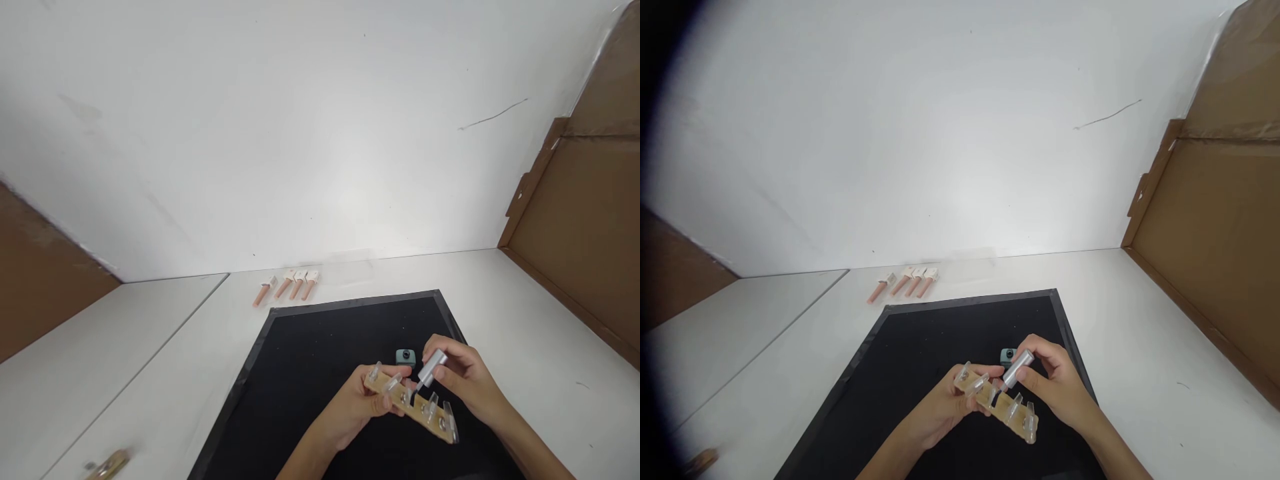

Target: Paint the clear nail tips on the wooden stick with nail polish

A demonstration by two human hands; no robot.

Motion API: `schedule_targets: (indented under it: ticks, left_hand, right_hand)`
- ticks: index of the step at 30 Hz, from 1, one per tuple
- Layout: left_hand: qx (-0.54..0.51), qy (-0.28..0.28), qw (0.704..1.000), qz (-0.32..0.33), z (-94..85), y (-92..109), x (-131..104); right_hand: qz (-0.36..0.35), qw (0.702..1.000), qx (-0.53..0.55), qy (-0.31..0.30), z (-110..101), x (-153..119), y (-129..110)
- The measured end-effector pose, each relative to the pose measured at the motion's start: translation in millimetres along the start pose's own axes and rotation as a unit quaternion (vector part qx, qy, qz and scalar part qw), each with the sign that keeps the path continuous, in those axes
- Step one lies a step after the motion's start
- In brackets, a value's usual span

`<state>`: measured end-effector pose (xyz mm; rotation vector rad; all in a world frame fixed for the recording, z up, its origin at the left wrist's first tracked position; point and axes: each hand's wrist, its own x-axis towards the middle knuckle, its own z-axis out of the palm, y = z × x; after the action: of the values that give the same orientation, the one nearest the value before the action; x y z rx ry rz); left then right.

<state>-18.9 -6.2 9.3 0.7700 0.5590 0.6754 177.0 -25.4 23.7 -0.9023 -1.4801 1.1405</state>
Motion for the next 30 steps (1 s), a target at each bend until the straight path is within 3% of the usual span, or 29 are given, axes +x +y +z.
schedule_targets:
  ticks: [30]
  left_hand:
    - [0.021,-0.014,1.000,0.009,-4.5,-4.3,1.0]
  right_hand:
    - [0.023,0.999,-0.029,0.014,-0.3,0.2,-7.8]
